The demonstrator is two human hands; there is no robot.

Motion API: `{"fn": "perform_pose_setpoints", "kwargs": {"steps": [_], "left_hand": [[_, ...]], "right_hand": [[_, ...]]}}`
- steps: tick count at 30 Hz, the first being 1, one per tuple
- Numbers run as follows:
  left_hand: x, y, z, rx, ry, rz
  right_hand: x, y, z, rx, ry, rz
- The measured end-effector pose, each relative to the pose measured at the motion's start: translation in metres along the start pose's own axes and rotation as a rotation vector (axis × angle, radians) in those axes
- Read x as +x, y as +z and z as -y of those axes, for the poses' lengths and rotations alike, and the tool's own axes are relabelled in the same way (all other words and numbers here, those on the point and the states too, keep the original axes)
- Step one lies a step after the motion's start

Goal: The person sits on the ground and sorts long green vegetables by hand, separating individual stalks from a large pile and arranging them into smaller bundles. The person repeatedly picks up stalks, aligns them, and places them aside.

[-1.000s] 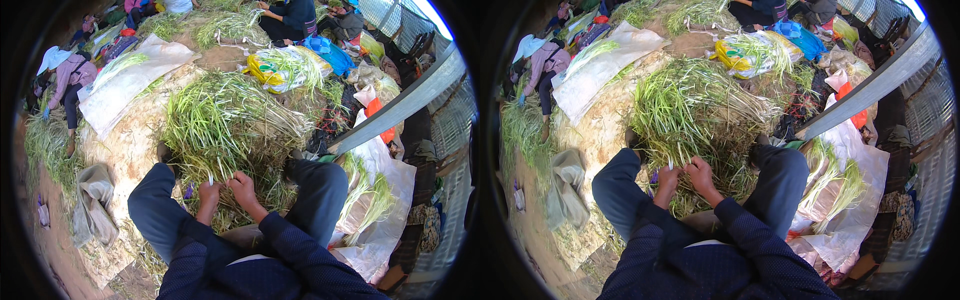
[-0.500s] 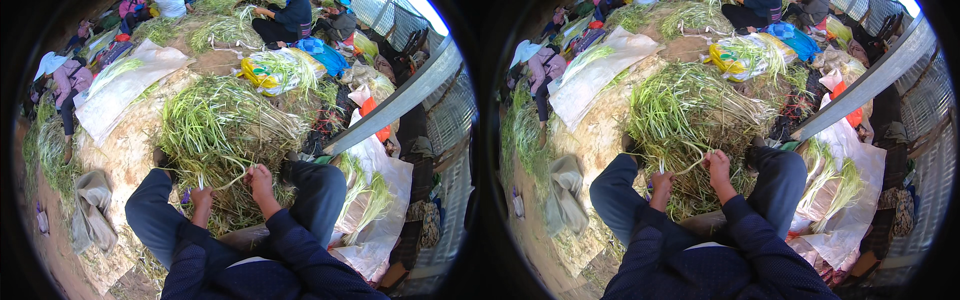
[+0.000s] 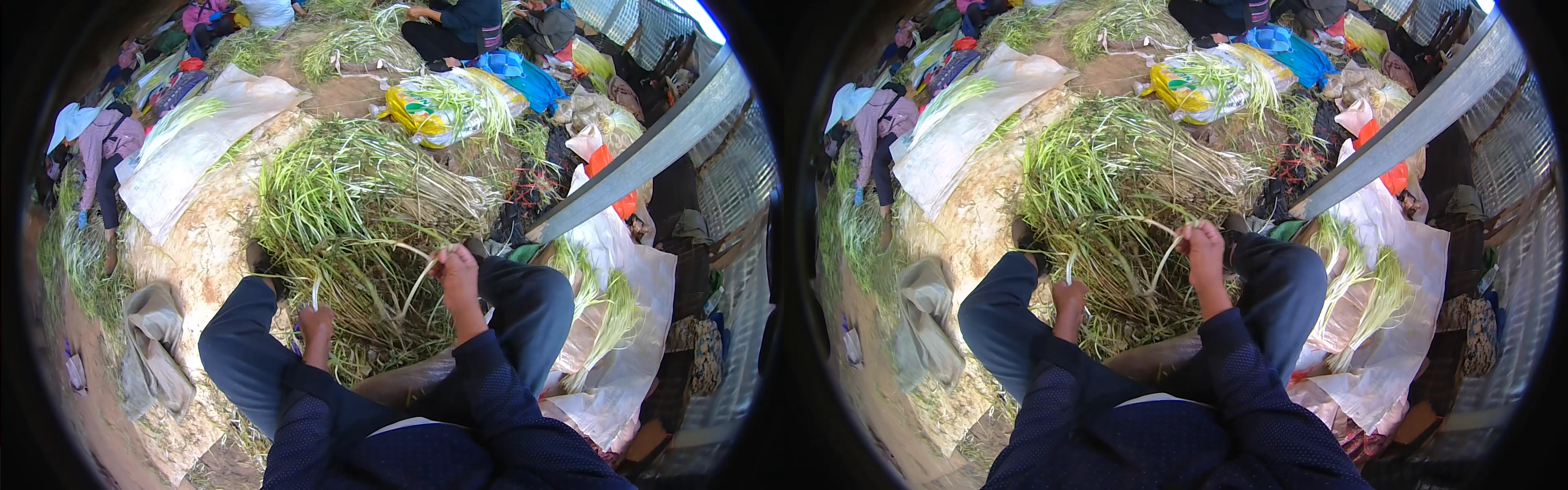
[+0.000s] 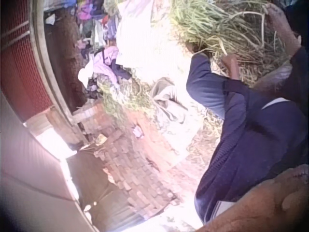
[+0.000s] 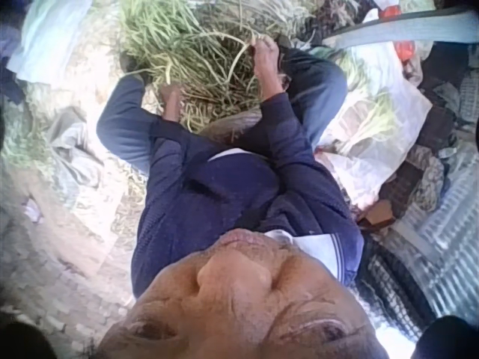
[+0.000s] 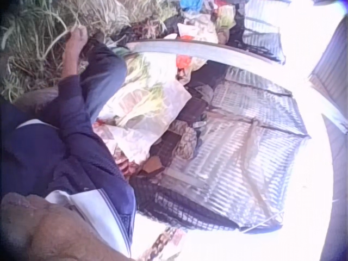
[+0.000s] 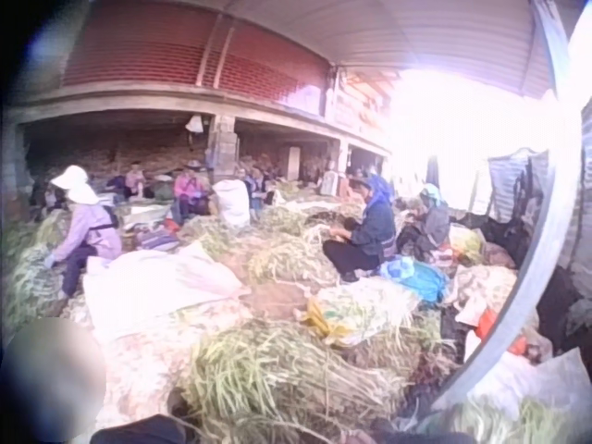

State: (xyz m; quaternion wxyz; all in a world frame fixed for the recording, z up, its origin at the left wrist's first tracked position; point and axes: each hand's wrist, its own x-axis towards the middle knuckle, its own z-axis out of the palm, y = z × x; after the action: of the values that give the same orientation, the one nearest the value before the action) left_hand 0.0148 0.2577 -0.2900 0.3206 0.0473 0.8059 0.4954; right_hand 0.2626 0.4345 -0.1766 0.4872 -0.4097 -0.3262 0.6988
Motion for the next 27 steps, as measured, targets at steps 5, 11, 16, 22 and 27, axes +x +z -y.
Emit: {"fn": "perform_pose_setpoints", "kwargs": {"steps": [5, 11, 16, 22, 27], "left_hand": [[-0.025, 0.000, -0.039, -0.050, 0.157, 0.227], [-0.084, 0.013, -0.071, -0.176, 0.012, 0.496], [-0.087, 0.008, -0.070, -0.227, 0.008, 0.390], [-0.083, -0.001, -0.086, -0.458, 0.085, 0.311], [-0.071, -0.038, -0.110, -0.501, 0.130, 0.206]], "right_hand": [[-0.025, 0.027, -0.048, -0.129, 0.058, 0.145], [-0.054, 0.049, -0.090, -0.197, 0.107, 0.386], [-0.061, 0.058, -0.097, -0.141, 0.169, 0.365], [-0.060, 0.056, -0.091, 0.091, 0.401, 0.304], [-0.033, 0.002, -0.111, -0.029, 0.538, 0.200]]}}
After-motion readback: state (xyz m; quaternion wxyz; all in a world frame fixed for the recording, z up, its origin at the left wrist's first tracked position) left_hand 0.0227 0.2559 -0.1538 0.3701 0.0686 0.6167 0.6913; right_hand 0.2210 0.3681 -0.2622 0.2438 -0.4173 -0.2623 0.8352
